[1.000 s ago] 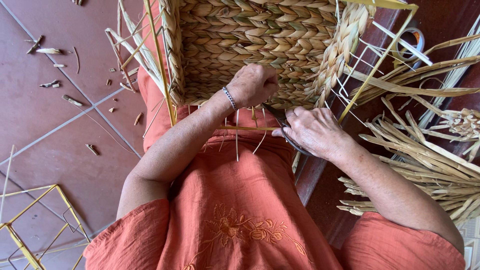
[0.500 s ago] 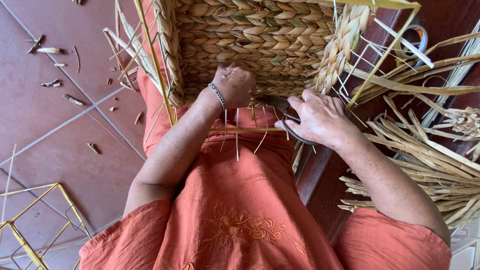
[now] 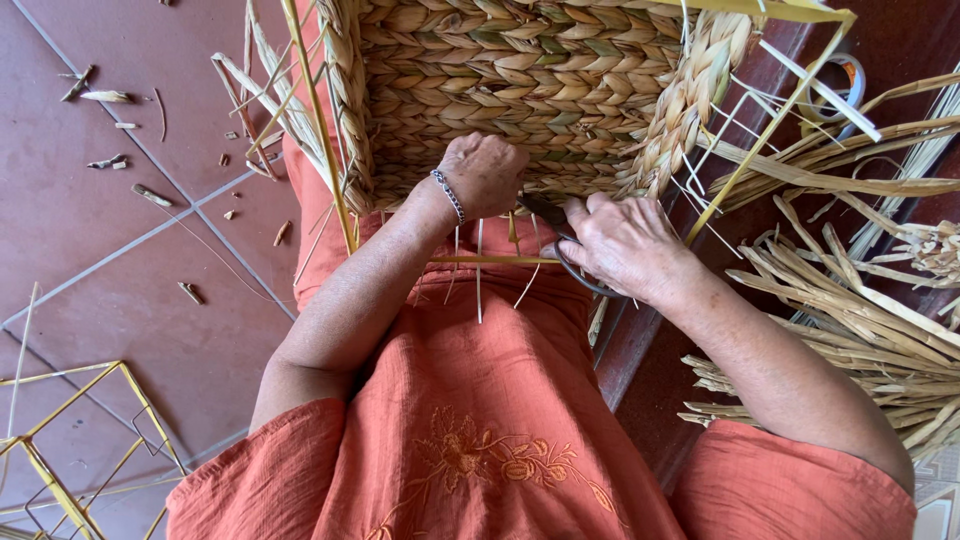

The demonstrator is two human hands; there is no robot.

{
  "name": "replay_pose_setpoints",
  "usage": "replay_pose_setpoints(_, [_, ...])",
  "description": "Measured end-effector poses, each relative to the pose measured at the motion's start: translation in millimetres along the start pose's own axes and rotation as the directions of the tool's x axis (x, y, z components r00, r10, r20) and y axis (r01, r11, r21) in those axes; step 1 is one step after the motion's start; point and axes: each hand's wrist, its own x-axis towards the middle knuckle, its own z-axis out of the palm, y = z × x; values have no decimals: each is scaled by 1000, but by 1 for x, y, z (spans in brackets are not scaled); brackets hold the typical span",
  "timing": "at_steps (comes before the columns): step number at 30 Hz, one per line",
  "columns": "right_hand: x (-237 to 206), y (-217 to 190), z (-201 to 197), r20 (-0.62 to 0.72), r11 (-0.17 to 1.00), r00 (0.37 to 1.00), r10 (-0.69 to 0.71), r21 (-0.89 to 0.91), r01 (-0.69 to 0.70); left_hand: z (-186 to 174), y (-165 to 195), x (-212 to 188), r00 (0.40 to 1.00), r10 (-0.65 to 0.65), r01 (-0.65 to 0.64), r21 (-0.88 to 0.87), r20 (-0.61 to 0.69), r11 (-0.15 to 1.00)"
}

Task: The person weaves a rectangular basket using dried palm leaves and a yellow wire frame. They interlace the leaves through the frame, trim excess material with scissors, and continue adding rows to build up the basket walls.

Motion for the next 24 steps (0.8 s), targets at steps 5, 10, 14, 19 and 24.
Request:
replay_pose_setpoints(5, [-4,0,4,-104,997,993,-62,30,66,4,-3,0,994,-68,63,-63,-84,996])
replay_pose_setpoints(10, [2,4,-12,72,986,984,162,12,-163,15,-6,4,971,-160,140,-120,-175,983])
replay_pose_setpoints(14, [2,1,-23,44,966,965,259,-13,-259,38,-9,10,978,-21,-9,-141,-207,990])
replay_pose_setpoints(19, [3,-5,-20,68,971,969,240,-15,-239,65,-10,18,972,74,-74,6,-224,997])
replay_pose_setpoints(24, [0,-3,-15,55,968,967,248,14,-249,66,-6,25,995,-10,18,87,-98,996])
